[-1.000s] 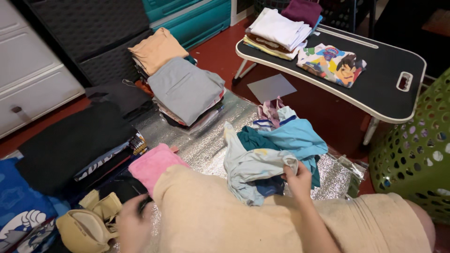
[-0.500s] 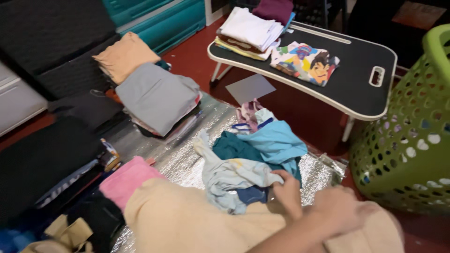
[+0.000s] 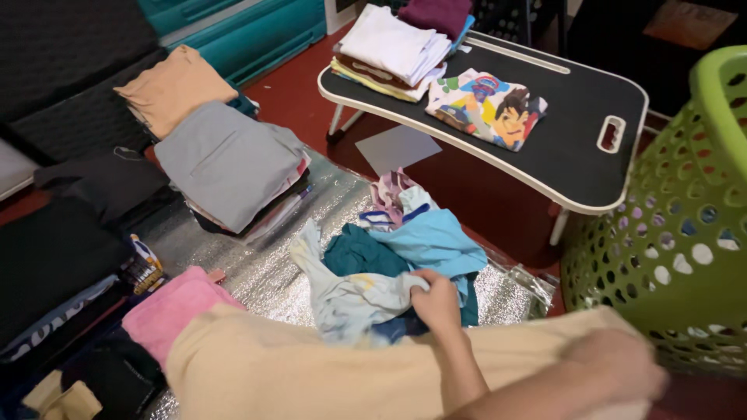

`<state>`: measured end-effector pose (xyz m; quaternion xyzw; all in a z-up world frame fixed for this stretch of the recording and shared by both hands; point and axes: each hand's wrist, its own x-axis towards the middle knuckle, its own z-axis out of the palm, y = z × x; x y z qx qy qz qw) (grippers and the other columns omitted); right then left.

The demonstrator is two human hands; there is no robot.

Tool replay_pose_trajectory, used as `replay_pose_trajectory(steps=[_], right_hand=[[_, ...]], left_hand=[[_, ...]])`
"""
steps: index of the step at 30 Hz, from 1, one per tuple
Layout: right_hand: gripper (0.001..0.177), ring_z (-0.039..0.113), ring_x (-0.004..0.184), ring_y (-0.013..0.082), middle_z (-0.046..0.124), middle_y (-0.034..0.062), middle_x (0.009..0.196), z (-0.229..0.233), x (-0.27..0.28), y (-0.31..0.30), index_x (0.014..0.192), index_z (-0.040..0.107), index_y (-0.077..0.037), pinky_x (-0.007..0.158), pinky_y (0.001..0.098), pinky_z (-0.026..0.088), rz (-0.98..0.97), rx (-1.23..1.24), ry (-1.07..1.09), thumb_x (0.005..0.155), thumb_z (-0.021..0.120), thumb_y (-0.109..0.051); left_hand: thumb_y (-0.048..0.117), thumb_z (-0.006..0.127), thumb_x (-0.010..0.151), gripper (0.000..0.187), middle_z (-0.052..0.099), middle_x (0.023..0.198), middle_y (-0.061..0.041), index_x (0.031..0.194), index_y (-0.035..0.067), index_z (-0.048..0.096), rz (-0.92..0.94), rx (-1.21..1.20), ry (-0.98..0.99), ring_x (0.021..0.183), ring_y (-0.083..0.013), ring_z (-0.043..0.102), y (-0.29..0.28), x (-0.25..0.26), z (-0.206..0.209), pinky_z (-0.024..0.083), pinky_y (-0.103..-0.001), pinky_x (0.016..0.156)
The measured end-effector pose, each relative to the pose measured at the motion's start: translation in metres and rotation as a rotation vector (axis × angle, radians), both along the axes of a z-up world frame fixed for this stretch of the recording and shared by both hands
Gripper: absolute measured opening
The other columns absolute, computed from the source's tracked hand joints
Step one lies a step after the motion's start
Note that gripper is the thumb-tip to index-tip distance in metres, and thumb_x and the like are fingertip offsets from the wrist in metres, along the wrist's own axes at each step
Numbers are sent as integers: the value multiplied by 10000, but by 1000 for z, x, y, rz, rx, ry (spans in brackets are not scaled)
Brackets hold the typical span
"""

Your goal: The person sits on the floor and folds various clothing items, including a grey t-shirt, a light blue baby onesie, a light blue tank top, a white striped shirt, a pink towel, and a teal t-shirt. They place the folded items into neat stacks on a nearby table and the floor.

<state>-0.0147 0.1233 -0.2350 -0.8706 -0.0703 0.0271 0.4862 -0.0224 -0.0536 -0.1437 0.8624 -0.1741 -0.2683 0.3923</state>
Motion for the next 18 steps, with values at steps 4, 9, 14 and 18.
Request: replay_pose_trajectory(steps=[4, 9, 14, 18], right_hand=[[257, 772, 876, 311, 779, 189, 915, 16, 12, -2, 1013, 789, -78, 816, 366, 572, 37, 30, -20, 796, 656, -111], [271, 775, 865, 269, 795, 165, 920, 9, 20, -32, 1018, 775, -42, 811, 345, 574, 59, 73, 47, 766, 682, -82], [235, 748, 836, 200, 784, 110, 894, -9, 25, -43, 992, 769, -8, 785, 303, 565, 141, 189, -23, 774, 709, -72], [185, 697, 794, 139, 724, 57, 876, -7, 18, -39, 953, 712, 13, 726, 271, 556, 210, 442, -46, 776, 720, -39]], left_hand=[[394, 508, 942, 480, 787, 1059, -188, 1022, 15, 791, -140, -34, -127, 971, -382, 746, -3, -15, 6, 590, -512, 819], [376, 494, 1054, 458, 751, 1145, -176, 1048, 30, 795, -169, -124, -359, 1078, -355, 709, 24, -38, 11, 570, -476, 929], [53, 565, 845, 419, 633, 1259, -70, 1250, 159, 586, 242, -1180, -83, 1210, -270, 631, 145, -52, -35, 522, -353, 1031], [68, 678, 884, 218, 697, 1078, -113, 1101, 50, 672, 892, -414, -656, 993, -276, 693, 274, -86, -38, 558, -373, 867]])
